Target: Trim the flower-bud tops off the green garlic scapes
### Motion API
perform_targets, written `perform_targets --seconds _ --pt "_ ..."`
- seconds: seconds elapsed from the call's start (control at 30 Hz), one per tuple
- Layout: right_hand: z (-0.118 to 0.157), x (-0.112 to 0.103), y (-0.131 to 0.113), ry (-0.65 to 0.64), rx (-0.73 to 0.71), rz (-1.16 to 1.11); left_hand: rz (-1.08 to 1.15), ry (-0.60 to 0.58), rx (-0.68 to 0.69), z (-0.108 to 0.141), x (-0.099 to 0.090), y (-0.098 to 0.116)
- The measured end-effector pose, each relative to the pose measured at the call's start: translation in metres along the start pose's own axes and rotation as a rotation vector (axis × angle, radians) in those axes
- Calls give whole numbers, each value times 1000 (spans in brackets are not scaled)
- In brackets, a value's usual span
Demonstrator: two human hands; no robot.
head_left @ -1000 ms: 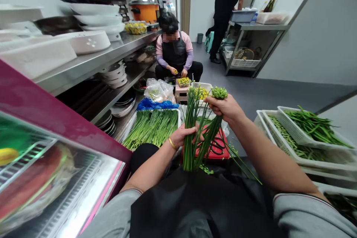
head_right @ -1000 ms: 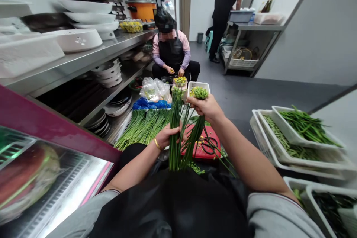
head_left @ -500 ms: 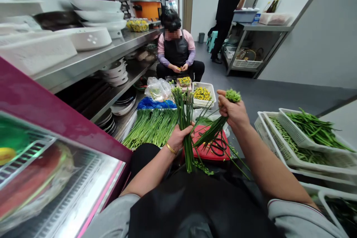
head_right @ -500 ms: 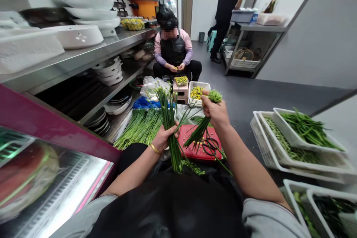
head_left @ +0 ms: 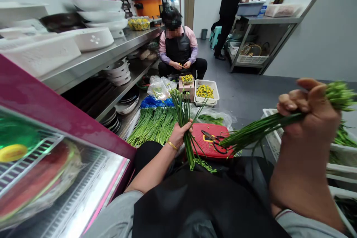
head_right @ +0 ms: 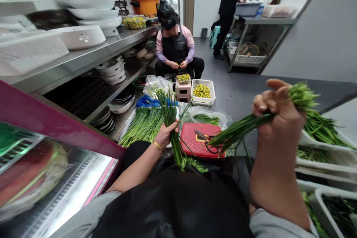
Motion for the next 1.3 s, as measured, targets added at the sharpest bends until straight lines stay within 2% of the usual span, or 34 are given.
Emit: perform_targets --seconds 0.03,0.1,0.2,0.3,0.37,0.47,0.63,0.73,0.8,0.93,1.07,1.17,1.3 --pt "-1 -1 0 -14 15 27 7 6 6 -1 0 -1" --pt "1 0 18 -44 173 81 21 9 22 -2 2 -2" --pt "10 7 71 -59 484 111 22 -7 45 3 9 -3" --pt "20 17 116 -54 581 79 -2 -48 49 13 15 -2" --pt "24 22 131 -73 583 77 -24 -78 30 18 16 -2" --pt "23 25 128 -135 507 136 -36 -99 -41 20 12 -4" --pt "3 21 78 -197 218 189 -17 -132 -39 11 -2 -8" --pt "-5 21 60 -255 228 149 16 -246 -46 8 -8 -10" --pt "-3 22 65 -249 287 148 27 -301 -84 8 -8 -12" --pt "10 23 98 -167 346 286 -13 -319 -128 11 -5 -11" --pt "19 23 125 -200 433 395 -78 -326 -126 15 0 -9" --pt "22 26 133 -279 493 416 -101 -343 -123 17 2 -7" --pt "24 28 130 -323 405 474 -56 -364 -149 16 0 -10"
Point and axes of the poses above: each hand's wrist, its own z-axis away from the middle knuckle, its own x-axis out of the palm, y = z × x, the point moved 1 cm from there along -z, towards the middle knuckle, and after that the axes turned 13 degrees about -z, right-handed, at the moved point
